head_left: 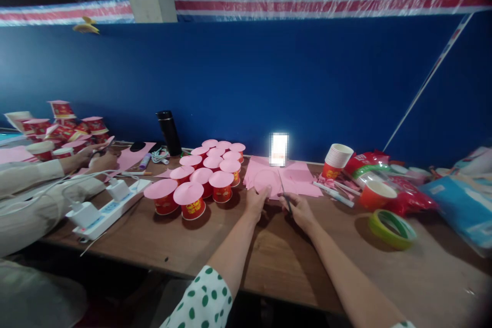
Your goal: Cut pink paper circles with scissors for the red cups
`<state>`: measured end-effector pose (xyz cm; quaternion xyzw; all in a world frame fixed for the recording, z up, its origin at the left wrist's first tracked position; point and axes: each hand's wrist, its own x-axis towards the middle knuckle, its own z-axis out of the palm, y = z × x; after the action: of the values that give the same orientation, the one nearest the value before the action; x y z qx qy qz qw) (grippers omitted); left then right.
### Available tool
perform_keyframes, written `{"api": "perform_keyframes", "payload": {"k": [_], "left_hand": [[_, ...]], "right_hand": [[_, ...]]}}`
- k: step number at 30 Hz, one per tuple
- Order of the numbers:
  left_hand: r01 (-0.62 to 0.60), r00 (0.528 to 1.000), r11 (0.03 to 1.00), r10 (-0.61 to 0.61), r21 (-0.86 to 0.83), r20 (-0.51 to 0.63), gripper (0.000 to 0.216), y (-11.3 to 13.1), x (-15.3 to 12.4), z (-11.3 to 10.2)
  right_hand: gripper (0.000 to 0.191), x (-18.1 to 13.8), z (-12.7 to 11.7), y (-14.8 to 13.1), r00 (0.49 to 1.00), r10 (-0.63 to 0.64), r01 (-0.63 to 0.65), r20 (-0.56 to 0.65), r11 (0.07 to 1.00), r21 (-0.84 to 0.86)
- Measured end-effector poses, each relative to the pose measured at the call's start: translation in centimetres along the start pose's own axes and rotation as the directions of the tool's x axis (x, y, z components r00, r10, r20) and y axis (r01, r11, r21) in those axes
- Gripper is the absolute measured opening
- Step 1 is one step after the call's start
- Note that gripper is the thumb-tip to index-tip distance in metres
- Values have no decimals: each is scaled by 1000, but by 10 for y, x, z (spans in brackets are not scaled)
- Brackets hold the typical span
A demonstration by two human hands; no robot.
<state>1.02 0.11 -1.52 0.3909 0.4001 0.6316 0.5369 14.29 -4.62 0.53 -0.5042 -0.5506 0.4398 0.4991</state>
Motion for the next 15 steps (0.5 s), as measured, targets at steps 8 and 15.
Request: {"api": "perform_keyframes", "payload": {"k": [8, 15], "left_hand": [[-24, 999, 999, 23, 26, 27, 35, 2, -1, -1], [-23, 998, 999, 21, 30, 56, 35, 1, -2, -2]], "right_hand": [[44, -2, 1, -5, 1000, -6, 5, -7, 1000, -29], [44, 1, -2, -1, 1000, -28, 28, 3, 1000, -13]]}}
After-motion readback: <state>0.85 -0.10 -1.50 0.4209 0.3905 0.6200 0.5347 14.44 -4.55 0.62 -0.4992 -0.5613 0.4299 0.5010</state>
